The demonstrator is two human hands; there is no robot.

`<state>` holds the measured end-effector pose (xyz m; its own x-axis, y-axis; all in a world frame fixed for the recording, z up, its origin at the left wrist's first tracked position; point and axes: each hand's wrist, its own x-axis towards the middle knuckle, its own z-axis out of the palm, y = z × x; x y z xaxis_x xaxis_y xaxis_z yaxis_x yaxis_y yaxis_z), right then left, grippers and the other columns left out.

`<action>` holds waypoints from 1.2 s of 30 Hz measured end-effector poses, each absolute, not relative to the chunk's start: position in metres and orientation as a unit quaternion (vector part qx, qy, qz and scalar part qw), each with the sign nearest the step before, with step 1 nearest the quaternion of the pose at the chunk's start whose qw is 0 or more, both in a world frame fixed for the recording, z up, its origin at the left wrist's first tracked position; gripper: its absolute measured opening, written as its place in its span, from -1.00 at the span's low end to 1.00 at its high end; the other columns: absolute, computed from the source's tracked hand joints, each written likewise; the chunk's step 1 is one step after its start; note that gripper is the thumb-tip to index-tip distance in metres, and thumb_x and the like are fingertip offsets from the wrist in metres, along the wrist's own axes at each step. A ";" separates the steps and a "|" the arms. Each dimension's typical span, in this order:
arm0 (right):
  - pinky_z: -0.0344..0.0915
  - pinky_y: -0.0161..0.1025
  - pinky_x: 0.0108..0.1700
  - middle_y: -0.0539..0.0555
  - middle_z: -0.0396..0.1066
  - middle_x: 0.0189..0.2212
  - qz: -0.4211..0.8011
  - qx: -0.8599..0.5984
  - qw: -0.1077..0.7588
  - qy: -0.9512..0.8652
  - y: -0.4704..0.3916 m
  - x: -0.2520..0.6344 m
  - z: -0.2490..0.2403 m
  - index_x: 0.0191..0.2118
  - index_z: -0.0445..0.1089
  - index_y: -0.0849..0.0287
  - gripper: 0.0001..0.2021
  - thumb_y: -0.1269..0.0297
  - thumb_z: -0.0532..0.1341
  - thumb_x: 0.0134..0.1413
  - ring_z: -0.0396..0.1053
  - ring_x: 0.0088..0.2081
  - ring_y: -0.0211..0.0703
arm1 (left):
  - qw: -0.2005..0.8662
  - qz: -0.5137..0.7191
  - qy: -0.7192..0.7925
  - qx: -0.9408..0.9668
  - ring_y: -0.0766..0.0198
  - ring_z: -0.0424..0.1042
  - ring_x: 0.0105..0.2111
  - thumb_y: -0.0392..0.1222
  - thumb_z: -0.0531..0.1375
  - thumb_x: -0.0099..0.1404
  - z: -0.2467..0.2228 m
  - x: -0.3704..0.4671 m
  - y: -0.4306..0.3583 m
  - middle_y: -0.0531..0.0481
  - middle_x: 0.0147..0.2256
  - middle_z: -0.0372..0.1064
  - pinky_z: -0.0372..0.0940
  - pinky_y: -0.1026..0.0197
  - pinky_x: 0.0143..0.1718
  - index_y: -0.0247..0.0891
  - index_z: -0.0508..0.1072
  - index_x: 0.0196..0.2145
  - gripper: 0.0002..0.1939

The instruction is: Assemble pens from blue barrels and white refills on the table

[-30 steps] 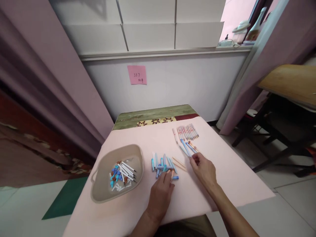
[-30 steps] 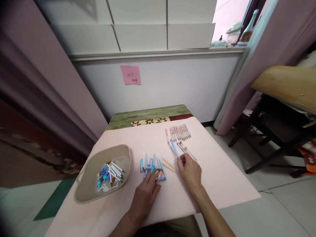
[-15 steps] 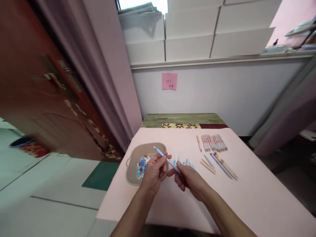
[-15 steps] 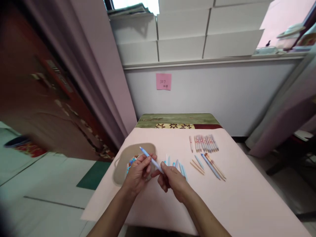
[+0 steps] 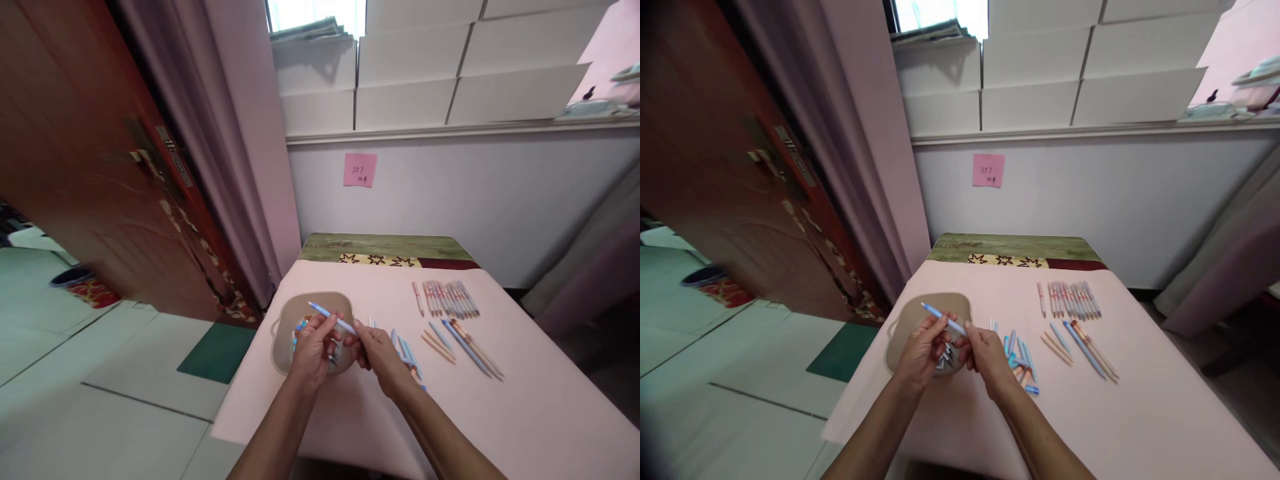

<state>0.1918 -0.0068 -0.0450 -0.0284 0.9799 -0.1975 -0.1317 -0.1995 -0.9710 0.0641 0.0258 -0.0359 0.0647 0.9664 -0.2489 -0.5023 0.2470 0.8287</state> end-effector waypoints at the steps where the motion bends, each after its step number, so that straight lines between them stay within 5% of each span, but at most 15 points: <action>1: -0.02 -0.37 -0.61 -0.03 0.30 -0.68 0.571 -0.503 0.496 -0.417 -0.006 0.192 -0.046 -0.46 0.40 0.24 -0.53 -0.16 0.16 -0.02 0.14 -0.66 -0.35 | 0.674 0.542 0.413 0.285 0.55 0.20 -0.68 -0.14 0.41 -0.08 -0.037 0.063 0.026 0.01 -0.48 0.44 -0.05 0.47 -0.75 -0.38 0.50 -0.35 -0.66; 5: 0.08 -0.39 -0.53 -0.03 0.40 -0.51 0.530 -0.496 0.541 -0.425 -0.003 0.192 -0.048 -0.33 0.42 0.20 -0.58 0.01 0.40 -0.28 0.24 -0.54 -0.32 | 0.677 0.539 0.418 0.278 0.58 0.04 -0.74 -0.09 0.42 -0.09 -0.040 0.058 0.029 0.19 -0.69 0.19 -0.11 0.46 -0.73 -0.36 0.43 -0.44 -0.65; 11: 0.00 -0.36 -0.60 -0.05 0.26 -0.71 0.584 -0.501 0.476 -0.425 0.000 0.189 -0.052 -0.49 0.41 0.25 -0.53 -0.14 0.15 0.01 0.11 -0.68 -0.36 | 0.669 0.539 0.425 0.286 0.57 0.02 -0.75 -0.07 0.42 -0.11 -0.042 0.059 0.029 0.21 -0.70 0.15 -0.12 0.42 -0.72 -0.32 0.32 -0.54 -0.62; 16: 0.22 -0.30 -0.40 0.02 0.45 -0.50 0.417 -0.544 0.521 -0.509 -0.001 0.195 -0.046 -0.42 0.44 0.18 -0.79 0.12 0.31 -0.09 0.33 -0.46 -0.21 | 0.622 0.583 0.455 0.256 0.53 0.05 -0.74 -0.01 0.38 -0.08 -0.043 0.051 0.034 0.19 -0.67 0.17 -0.08 0.41 -0.72 -0.31 0.32 -0.54 -0.63; 21: 0.23 -0.28 -0.36 0.01 0.45 -0.42 0.242 -0.595 0.474 -0.602 -0.005 0.204 -0.038 -0.39 0.45 0.10 -0.95 0.30 0.25 -0.05 0.33 -0.47 -0.21 | 0.473 0.568 0.533 0.412 0.43 0.13 -0.68 -0.05 0.35 -0.06 -0.034 0.030 0.039 0.15 -0.64 0.20 0.06 0.35 -0.64 -0.27 0.40 -0.55 -0.73; 26: 0.20 -0.30 -0.35 0.01 0.41 -0.40 0.165 -0.577 0.460 -0.655 -0.006 0.200 -0.025 -0.31 0.45 0.11 -0.91 0.35 0.21 0.01 0.30 -0.49 -0.26 | 0.233 0.481 0.560 0.634 0.25 0.30 -0.45 -0.15 0.30 0.00 -0.027 0.018 0.038 0.02 -0.46 0.40 0.19 0.26 -0.39 -0.18 0.53 -0.47 -0.90; 36: 0.25 -0.31 -0.37 0.05 0.46 -0.41 0.195 -0.595 0.507 -0.593 -0.008 0.205 -0.028 -0.27 0.41 0.12 -0.85 0.23 0.16 0.06 0.37 -0.44 -0.20 | 0.264 0.507 0.564 0.596 0.22 0.38 -0.42 -0.19 0.27 0.05 -0.029 0.021 0.036 0.00 -0.37 0.47 0.24 0.23 -0.29 -0.18 0.49 -0.14 -0.65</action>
<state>0.2046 -0.0078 -0.0282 0.2211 0.9030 0.3684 0.5077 0.2160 -0.8340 0.0207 0.0362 -0.0291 -0.1496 0.9399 0.3069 0.4059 -0.2247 0.8859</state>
